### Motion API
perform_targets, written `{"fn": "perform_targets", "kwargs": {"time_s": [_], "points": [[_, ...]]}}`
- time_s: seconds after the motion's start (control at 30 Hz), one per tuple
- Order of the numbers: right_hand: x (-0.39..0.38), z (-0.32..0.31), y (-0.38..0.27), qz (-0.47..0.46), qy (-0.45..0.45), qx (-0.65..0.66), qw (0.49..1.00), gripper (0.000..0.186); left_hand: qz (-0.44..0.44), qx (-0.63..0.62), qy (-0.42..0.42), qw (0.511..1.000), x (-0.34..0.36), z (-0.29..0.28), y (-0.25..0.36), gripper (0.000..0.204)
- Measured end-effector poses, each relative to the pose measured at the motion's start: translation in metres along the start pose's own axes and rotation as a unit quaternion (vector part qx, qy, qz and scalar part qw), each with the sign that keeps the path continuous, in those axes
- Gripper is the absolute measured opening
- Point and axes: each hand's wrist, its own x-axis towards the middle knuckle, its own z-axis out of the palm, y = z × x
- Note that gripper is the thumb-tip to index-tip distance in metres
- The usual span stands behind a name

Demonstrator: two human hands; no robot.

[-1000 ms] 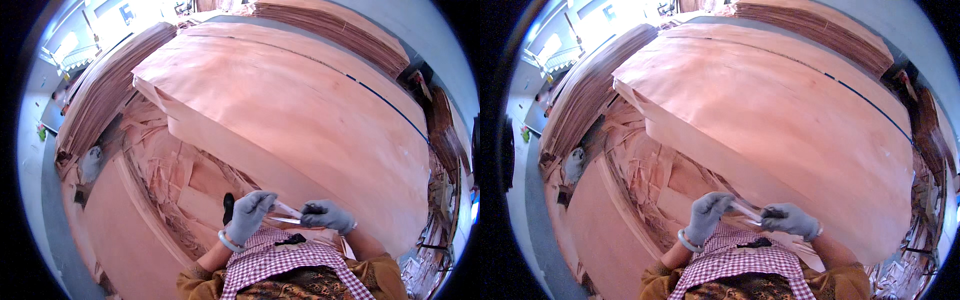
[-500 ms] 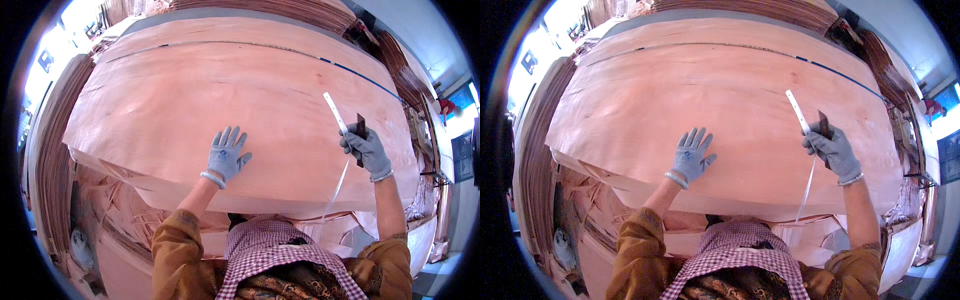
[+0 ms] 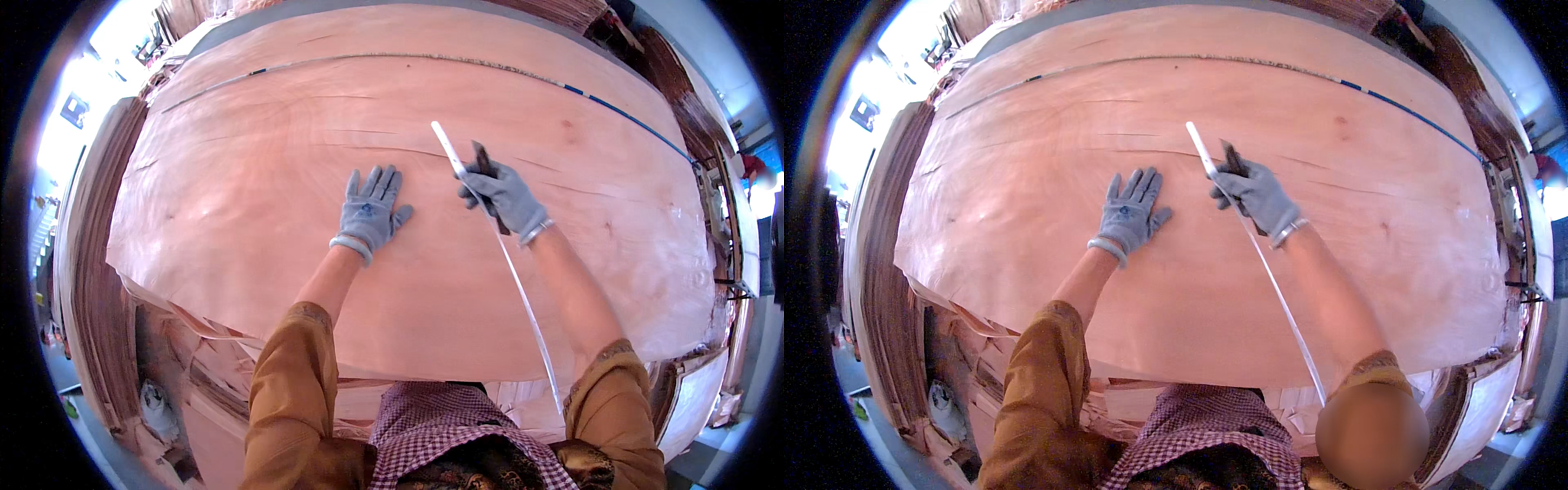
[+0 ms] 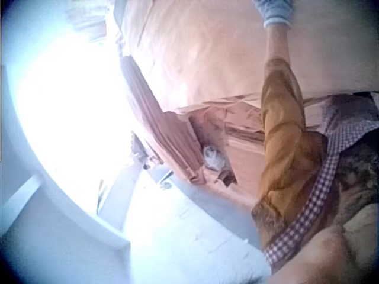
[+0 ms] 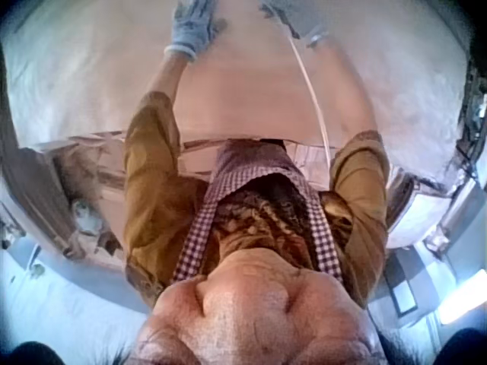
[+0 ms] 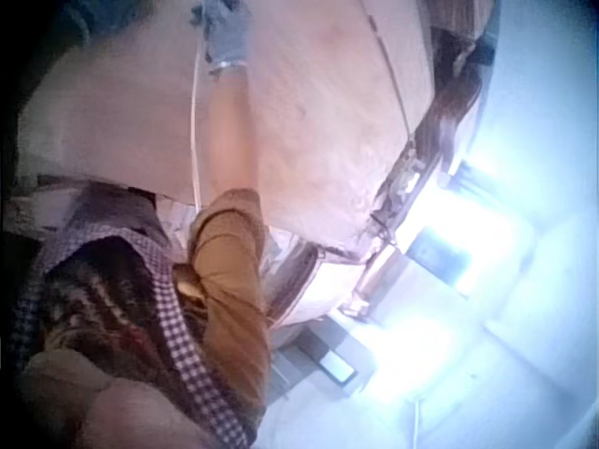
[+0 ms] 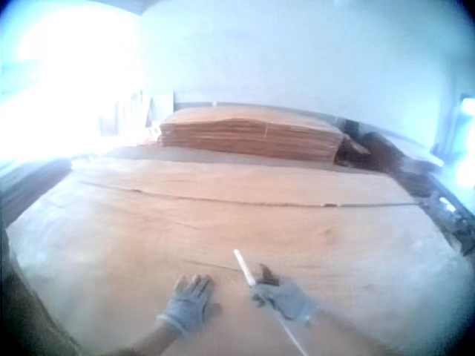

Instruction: The person uses a utility knife to cut and apply small strips of white tape to a sheet of wood veneer, then makes a long curved cut through the veneer and pulls away the excess material by hand.

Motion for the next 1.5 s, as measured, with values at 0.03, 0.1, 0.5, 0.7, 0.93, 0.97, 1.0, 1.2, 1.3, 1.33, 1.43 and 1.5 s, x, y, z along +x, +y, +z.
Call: {"fn": "perform_targets", "kwargs": {"time_s": [0.03,0.1,0.5,0.7,0.93,0.97,1.0,1.2,1.3,1.33,1.43,1.5], "points": [[0.014,0.007,0.004,-0.002,0.001,0.001,1.0,0.027,0.004,-0.003,0.008,1.0,0.0,0.004,-0.001,0.064],[0.039,0.007,0.022,0.041,-0.015,0.015,0.999,0.026,0.013,-0.024,0.027,0.999,0.002,0.008,0.002,0.061],[0.072,0.012,0.048,0.102,-0.036,-0.017,0.994,0.021,0.084,-0.089,0.09,0.988,0.067,0.017,-0.032,0.047],[0.057,0.009,0.029,0.109,0.036,-0.152,0.982,0.019,0.146,-0.092,0.0,0.985,0.078,0.002,-0.033,0.049],[0.037,0.033,0.033,0.052,-0.065,-0.061,0.995,0.042,0.16,-0.026,-0.036,0.986,0.078,-0.002,-0.035,0.052],[0.029,0.034,0.016,0.062,-0.085,-0.056,0.993,0.046,0.139,0.0,-0.049,0.989,0.072,-0.006,-0.037,0.052],[0.019,0.026,0.005,0.07,-0.094,-0.052,0.992,0.051,0.136,0.004,-0.048,0.99,0.074,-0.008,-0.031,0.052],[0.026,-0.124,0.033,0.049,0.12,-0.047,0.99,0.017,0.141,-0.002,0.001,0.99,0.083,-0.023,-0.001,0.046],[0.018,-0.149,0.043,0.108,0.125,-0.121,0.979,0.017,0.175,-0.097,0.094,0.975,0.101,-0.012,0.048,0.041],[0.016,-0.153,0.049,0.095,0.119,-0.124,0.981,0.017,0.199,-0.109,0.116,0.967,0.11,-0.012,0.07,0.04],[0.011,-0.147,0.047,0.089,0.114,-0.144,0.979,0.018,0.221,-0.131,0.158,0.953,0.138,0.0,0.116,0.039],[0.012,-0.147,0.047,0.089,0.105,-0.154,0.979,0.018,0.221,-0.133,0.15,0.954,0.153,0.016,0.131,0.038]]}}
